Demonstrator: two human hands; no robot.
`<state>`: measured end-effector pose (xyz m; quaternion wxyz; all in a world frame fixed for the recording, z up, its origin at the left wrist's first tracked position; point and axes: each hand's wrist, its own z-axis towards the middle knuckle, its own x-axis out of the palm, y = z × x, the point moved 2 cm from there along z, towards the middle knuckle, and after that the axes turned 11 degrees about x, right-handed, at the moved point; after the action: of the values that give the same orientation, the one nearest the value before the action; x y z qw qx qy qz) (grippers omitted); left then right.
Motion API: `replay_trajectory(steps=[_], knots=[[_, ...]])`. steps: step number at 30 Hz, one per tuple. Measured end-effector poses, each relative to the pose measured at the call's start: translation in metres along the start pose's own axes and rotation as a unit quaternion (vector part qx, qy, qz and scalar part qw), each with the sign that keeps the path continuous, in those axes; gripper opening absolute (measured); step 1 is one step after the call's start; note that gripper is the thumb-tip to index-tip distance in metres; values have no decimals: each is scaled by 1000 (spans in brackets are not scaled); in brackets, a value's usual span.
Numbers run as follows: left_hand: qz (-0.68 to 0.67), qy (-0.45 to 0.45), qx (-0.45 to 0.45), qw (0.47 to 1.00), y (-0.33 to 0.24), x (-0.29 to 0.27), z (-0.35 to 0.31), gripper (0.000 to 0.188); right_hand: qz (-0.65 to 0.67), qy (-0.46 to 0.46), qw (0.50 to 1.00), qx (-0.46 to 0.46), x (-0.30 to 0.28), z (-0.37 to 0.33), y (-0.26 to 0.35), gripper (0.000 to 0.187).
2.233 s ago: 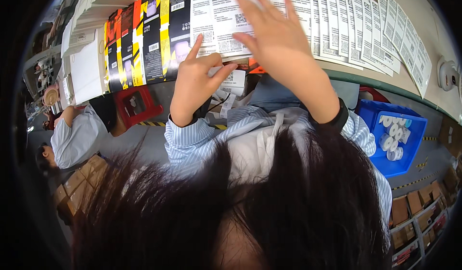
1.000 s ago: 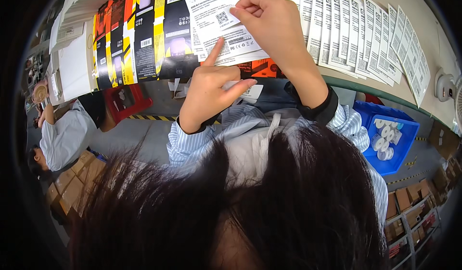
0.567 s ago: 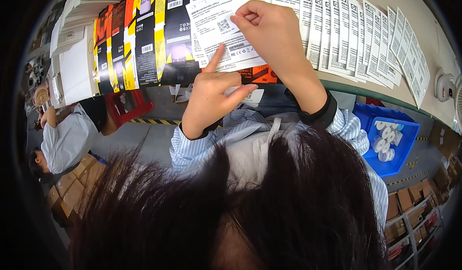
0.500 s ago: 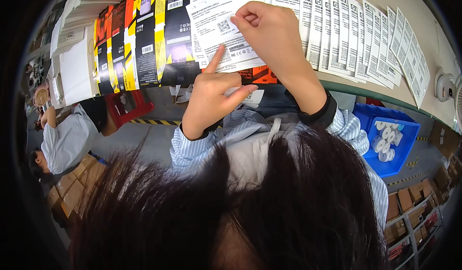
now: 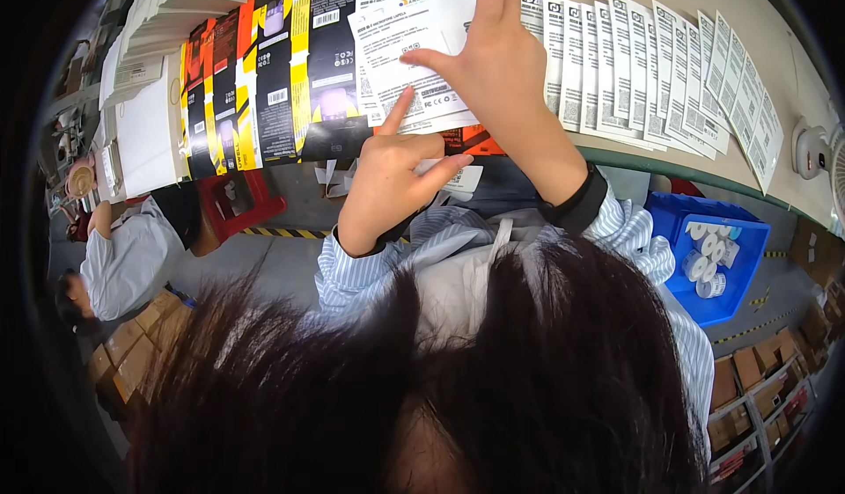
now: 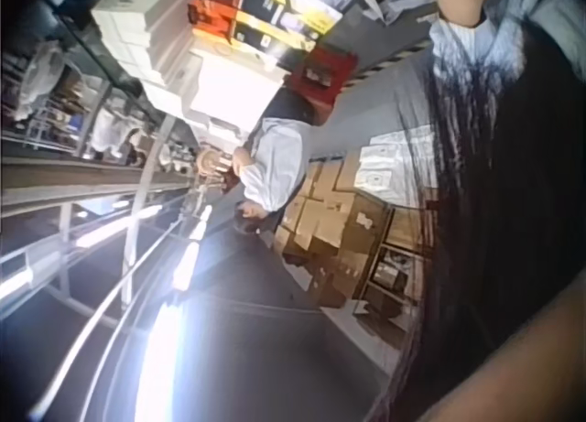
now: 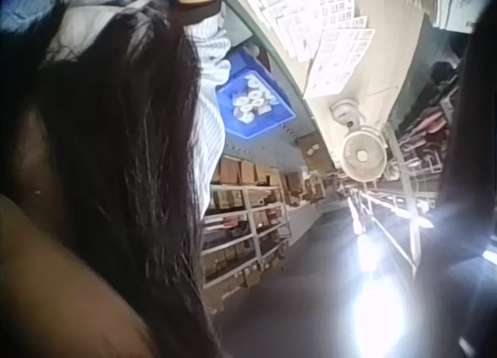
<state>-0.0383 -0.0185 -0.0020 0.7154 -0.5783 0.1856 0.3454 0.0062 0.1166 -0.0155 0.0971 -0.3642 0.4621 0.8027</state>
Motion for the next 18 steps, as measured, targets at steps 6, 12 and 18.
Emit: replay_trajectory(steps=[6, 12, 18], knots=[[-31, 45, -13, 998, -3, -8, 1, 25, 16, 26, 998, 52, -5, 4, -18, 33], [111, -120, 24, 986, -10, -16, -12, 7, 144, 96, 983, 56, -21, -4, -26, 27], [190, -38, -19, 981, -4, 0, -23, 14, 107, 125, 986, 2, -20, -21, -17, 38]])
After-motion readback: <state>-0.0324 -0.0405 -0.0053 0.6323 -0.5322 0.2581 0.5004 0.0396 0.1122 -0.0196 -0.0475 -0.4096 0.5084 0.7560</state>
